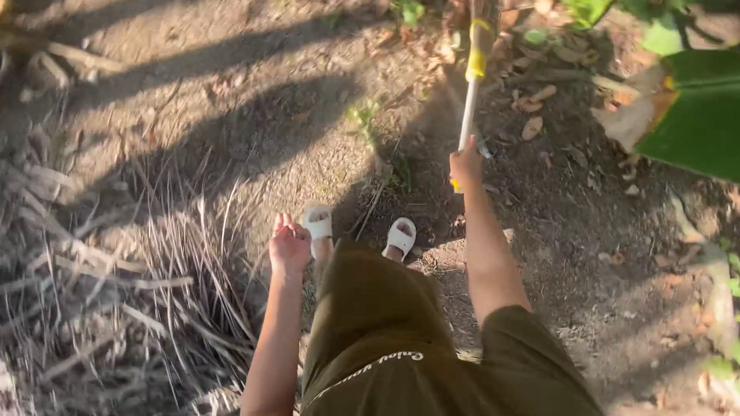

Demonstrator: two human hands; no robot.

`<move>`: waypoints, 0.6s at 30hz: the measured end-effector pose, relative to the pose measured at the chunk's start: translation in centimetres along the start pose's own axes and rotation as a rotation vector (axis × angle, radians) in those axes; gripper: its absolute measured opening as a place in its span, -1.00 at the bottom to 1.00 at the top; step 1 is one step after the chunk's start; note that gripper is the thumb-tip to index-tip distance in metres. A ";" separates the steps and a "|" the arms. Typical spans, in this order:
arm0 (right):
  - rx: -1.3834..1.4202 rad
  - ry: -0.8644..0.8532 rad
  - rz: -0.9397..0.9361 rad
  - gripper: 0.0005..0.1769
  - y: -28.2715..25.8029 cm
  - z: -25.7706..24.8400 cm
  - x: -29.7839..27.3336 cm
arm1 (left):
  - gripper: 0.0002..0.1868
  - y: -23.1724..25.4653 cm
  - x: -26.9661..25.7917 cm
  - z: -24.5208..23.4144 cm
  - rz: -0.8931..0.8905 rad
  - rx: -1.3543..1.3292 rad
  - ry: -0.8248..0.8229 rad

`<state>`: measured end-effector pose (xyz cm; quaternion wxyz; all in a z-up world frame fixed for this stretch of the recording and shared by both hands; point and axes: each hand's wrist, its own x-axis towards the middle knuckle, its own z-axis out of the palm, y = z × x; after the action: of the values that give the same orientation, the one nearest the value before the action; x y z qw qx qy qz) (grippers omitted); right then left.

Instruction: The person sweeps dry leaves and debris across the ground using a small broom.

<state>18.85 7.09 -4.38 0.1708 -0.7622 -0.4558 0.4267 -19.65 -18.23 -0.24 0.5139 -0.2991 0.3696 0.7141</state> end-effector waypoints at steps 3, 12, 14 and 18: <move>0.147 0.058 0.184 -0.22 -0.5 -4.1 -2.6 | -0.63 -1.9 3.8 3.4 -0.136 0.104 -0.041; 0.348 0.159 0.588 -0.46 7.1 -3.8 -25.1 | -0.87 -0.9 12.7 13.7 -0.608 0.495 -0.284; 0.378 0.128 0.732 -0.61 10.4 1.4 -30.0 | -0.83 1.8 13.9 16.1 -0.607 0.603 -0.266; 0.679 0.352 0.938 -0.72 20.0 19.2 -26.8 | -0.94 9.3 16.5 18.3 -0.636 0.593 -0.307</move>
<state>8.43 -28.47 -15.18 0.2711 -0.8439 0.1255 0.4457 -34.27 3.68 -1.45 0.8197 -0.1286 0.3672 0.4204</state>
